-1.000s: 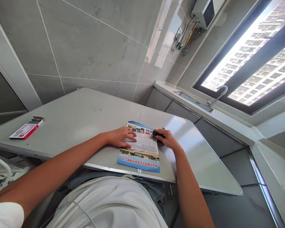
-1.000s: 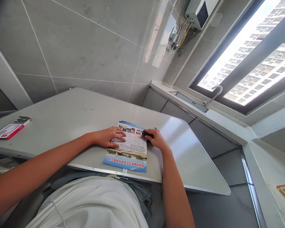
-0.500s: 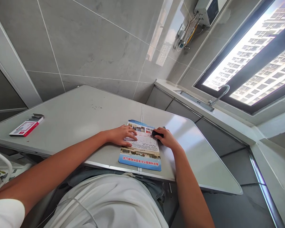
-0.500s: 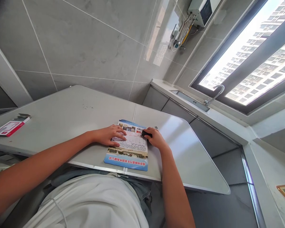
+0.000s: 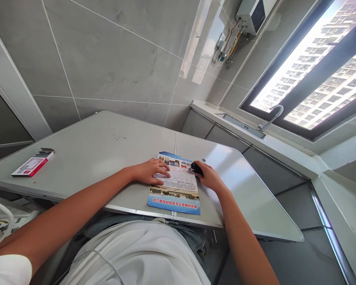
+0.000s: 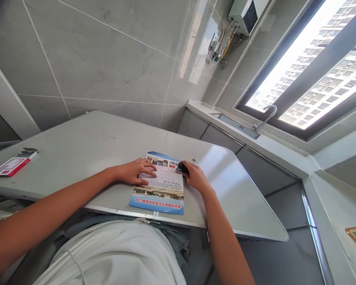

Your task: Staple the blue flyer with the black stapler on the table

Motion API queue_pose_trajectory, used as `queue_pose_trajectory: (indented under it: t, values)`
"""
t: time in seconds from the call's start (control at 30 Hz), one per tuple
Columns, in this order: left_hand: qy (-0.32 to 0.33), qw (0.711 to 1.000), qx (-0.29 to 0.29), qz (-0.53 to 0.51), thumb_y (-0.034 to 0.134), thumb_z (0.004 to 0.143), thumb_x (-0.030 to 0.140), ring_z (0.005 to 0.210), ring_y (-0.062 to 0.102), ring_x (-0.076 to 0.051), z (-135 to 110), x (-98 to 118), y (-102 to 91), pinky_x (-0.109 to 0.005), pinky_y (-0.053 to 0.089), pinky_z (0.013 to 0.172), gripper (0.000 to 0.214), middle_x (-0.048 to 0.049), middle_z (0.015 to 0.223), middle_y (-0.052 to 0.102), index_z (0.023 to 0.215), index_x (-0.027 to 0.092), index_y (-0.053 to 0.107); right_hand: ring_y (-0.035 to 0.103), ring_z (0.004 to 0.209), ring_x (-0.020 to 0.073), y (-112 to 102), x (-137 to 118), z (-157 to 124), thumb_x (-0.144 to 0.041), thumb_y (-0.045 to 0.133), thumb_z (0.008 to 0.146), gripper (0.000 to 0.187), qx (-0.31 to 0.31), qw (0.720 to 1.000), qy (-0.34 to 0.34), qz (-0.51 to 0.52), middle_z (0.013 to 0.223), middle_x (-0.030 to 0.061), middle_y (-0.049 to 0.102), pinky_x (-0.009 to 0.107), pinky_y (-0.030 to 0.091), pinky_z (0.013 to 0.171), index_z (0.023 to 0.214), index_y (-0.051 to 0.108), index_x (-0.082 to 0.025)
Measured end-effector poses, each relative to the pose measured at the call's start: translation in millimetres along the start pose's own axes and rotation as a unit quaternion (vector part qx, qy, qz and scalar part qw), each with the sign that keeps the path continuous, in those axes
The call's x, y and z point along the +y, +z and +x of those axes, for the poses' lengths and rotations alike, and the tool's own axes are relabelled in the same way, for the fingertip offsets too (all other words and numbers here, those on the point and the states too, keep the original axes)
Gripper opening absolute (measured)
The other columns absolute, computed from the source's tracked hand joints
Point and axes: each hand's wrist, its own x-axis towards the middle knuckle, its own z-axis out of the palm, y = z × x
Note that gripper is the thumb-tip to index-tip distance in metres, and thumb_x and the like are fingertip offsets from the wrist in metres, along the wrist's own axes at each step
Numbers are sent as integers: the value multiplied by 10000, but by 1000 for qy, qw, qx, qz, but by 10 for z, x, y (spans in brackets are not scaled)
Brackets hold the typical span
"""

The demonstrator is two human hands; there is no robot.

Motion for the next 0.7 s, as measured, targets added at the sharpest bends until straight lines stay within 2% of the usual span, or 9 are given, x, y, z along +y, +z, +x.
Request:
queue_pose_trajectory:
  t: [0.13, 0.2, 0.27, 0.33, 0.4, 0.43, 0.53, 0.6, 0.7]
  values:
    - [-4, 1000, -5, -6, 667, 955, 485, 1368, 529, -316, -8, -1, -8, -451, 355, 1135, 395, -54, 1454, 631, 1331, 374, 711, 639, 896, 254, -77, 99, -113, -96, 612, 821, 299, -8, 990, 134, -48, 1003, 51, 731, 291, 343, 662, 1076, 610, -253]
    - [2, 1000, -3, -13, 670, 954, 478, 1367, 537, -306, -9, -5, -1, -434, 364, 1121, 392, -51, 1449, 637, 1331, 379, 710, 631, 847, 258, -113, 103, -156, -102, 606, 812, 254, 35, 971, 220, -89, 973, 80, 721, 294, 295, 624, 1030, 609, -231]
    - [8, 1000, 5, -21, 682, 947, 471, 1343, 562, -291, 0, -10, 15, -415, 380, 1099, 382, -45, 1433, 650, 1317, 381, 718, 622, 828, 256, -145, 54, -177, -111, 590, 819, 244, 104, 954, 262, -105, 962, 98, 708, 297, 276, 618, 1039, 611, -216]
    - [5, 999, 26, -21, 688, 944, 463, 1300, 591, -278, 24, -19, 31, -404, 396, 1073, 346, -40, 1393, 676, 1271, 362, 739, 615, 842, 254, -165, -68, -166, -133, 581, 831, 249, 181, 949, 245, -85, 962, 96, 699, 298, 296, 637, 1065, 612, -212]
    - [-33, 996, 87, -7, 655, 965, 434, 1230, 623, -265, 54, -39, 38, -403, 413, 1046, 263, -44, 1302, 716, 1167, 312, 772, 611, 844, 245, -154, -266, -121, -177, 599, 837, 242, 220, 955, 199, -15, 950, 73, 701, 296, 339, 666, 1075, 614, -220]
    - [-68, 988, 135, 0, 624, 981, 409, 1175, 640, -255, 67, -55, 36, -399, 427, 1025, 235, -50, 1235, 733, 1101, 280, 779, 611, 825, 235, -130, -389, -88, -203, 619, 834, 231, 213, 961, 174, 34, 929, 54, 705, 294, 361, 677, 1064, 615, -226]
    - [-182, 945, 273, 4, 532, 1007, 335, 951, 657, -210, 75, -128, 13, -355, 477, 896, 257, -60, 1034, 724, 950, 210, 749, 612, 773, 214, 16, -784, 30, -240, 673, 817, 182, 125, 976, 108, 138, 848, 11, 704, 286, 388, 678, 990, 619, -235]
    - [-230, 924, 305, 0, 517, 1000, 327, 824, 627, -188, 55, -183, -3, -327, 479, 799, 262, -50, 950, 694, 900, 200, 723, 617, 817, 219, 147, -1003, 105, -226, 680, 816, 189, 93, 983, 63, 143, 907, 23, 717, 290, 401, 707, 994, 618, -230]
    - [-263, 919, 294, 3, 521, 991, 346, 747, 589, -176, 29, -235, -3, -316, 458, 744, 271, -38, 897, 669, 848, 201, 700, 618, 914, 230, 302, -1161, 173, -211, 702, 813, 218, 61, 989, 29, 130, 1004, 42, 726, 302, 427, 780, 1013, 616, -227]
